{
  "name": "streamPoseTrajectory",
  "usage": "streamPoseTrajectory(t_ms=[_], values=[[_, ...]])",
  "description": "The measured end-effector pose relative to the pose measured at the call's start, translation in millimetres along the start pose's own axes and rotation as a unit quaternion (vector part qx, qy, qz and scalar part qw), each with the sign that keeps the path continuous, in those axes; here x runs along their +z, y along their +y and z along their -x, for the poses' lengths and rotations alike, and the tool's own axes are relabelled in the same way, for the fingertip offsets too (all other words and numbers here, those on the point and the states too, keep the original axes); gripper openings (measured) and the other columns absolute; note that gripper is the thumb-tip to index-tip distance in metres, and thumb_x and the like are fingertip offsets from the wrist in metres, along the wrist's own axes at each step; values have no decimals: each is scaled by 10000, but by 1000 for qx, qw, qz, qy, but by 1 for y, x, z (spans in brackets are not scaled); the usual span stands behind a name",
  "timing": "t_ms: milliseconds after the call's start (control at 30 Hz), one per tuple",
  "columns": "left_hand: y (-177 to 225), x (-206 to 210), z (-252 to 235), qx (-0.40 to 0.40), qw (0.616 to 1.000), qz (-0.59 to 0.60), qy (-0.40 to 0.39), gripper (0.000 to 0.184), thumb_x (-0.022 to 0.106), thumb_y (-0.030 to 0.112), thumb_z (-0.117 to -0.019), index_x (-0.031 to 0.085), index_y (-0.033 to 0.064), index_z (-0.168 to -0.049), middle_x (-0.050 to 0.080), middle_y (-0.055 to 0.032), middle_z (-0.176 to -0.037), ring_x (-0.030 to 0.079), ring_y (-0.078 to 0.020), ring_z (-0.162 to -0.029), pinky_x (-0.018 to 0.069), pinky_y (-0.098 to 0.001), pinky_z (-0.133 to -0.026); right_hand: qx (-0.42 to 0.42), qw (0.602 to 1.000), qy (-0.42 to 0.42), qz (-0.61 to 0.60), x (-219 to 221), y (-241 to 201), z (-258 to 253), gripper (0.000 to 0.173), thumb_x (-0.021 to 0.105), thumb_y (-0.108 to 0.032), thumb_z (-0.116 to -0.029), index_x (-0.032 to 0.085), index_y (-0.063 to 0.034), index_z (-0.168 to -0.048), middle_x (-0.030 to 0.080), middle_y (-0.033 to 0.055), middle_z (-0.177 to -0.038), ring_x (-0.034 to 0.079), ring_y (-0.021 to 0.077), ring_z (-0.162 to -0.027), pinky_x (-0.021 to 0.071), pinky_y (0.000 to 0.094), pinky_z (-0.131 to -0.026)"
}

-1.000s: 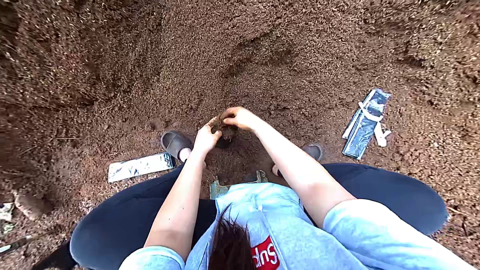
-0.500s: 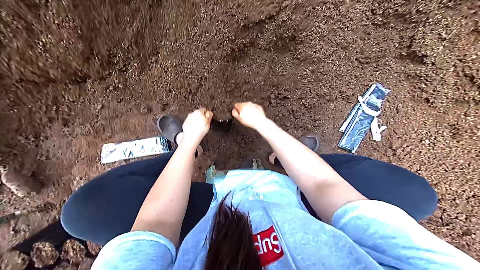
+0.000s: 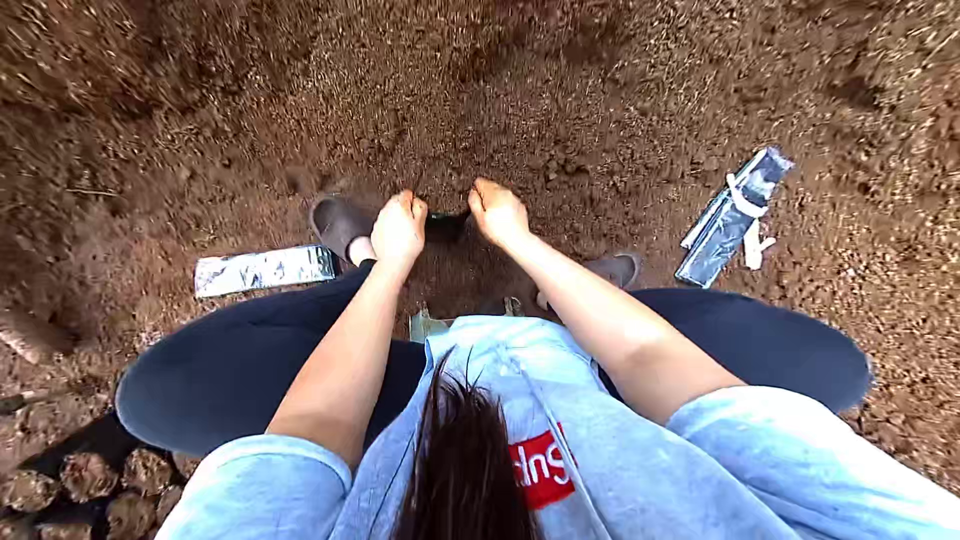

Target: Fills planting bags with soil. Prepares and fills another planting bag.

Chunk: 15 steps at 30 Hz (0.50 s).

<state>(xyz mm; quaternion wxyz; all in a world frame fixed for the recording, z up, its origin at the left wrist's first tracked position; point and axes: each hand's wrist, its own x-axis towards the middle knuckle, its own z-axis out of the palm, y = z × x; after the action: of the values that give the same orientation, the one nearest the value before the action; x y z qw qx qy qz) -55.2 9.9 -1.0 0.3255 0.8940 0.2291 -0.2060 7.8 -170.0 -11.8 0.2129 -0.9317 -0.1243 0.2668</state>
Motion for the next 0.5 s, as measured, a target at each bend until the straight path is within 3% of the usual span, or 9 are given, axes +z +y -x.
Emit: streamPoseTrajectory(t_ms=[100,167,300,400,500], values=[[-16,17,-12,-15,999,-24,-36,427,373,319,-1098,654,2,-1157,674,-277,-1170,646,-468,-1147,477,-716,-905,17,997,-75,17,16,11,-8,420,342,-327,-1096,650,-61,-1200,675,193,-1250,629,382,-1213,484,648,-939],[-6,7,-11,-12,1000,-6,0,413,371,304,-1101,649,3,-1147,674,-269,-1166,648,-454,-1141,485,-701,-903,0,999,-49,12,5,1,-12,416,340,-332,-1101,647,-59,-1172,673,178,-1243,632,360,-1207,489,626,-938],[-8,7,-3,2,999,21,36,398,366,285,-1098,630,-12,-1119,662,-264,-1158,648,-438,-1128,490,-676,-901,-24,999,-14,-21,9,0,3,432,327,-322,-1113,625,-37,-1240,648,186,-1288,632,359,-1210,505,613,-950],[-21,18,-14,-29,998,-36,-33,412,403,322,-1095,666,9,-1142,682,-269,-1176,654,-459,-1146,490,-710,-893,18,993,-113,5,20,14,-9,426,372,-361,-1105,654,-64,-1220,678,208,-1229,640,392,-1188,489,648,-951],[-20,26,-13,-56,998,-7,-40,426,390,344,-1095,667,25,-1142,686,-258,-1162,656,-445,-1142,492,-699,-892,73,989,-122,-50,18,15,-15,557,511,-505,-1047,571,-44,-1352,658,244,-1251,634,422,-1188,484,662,-977]])
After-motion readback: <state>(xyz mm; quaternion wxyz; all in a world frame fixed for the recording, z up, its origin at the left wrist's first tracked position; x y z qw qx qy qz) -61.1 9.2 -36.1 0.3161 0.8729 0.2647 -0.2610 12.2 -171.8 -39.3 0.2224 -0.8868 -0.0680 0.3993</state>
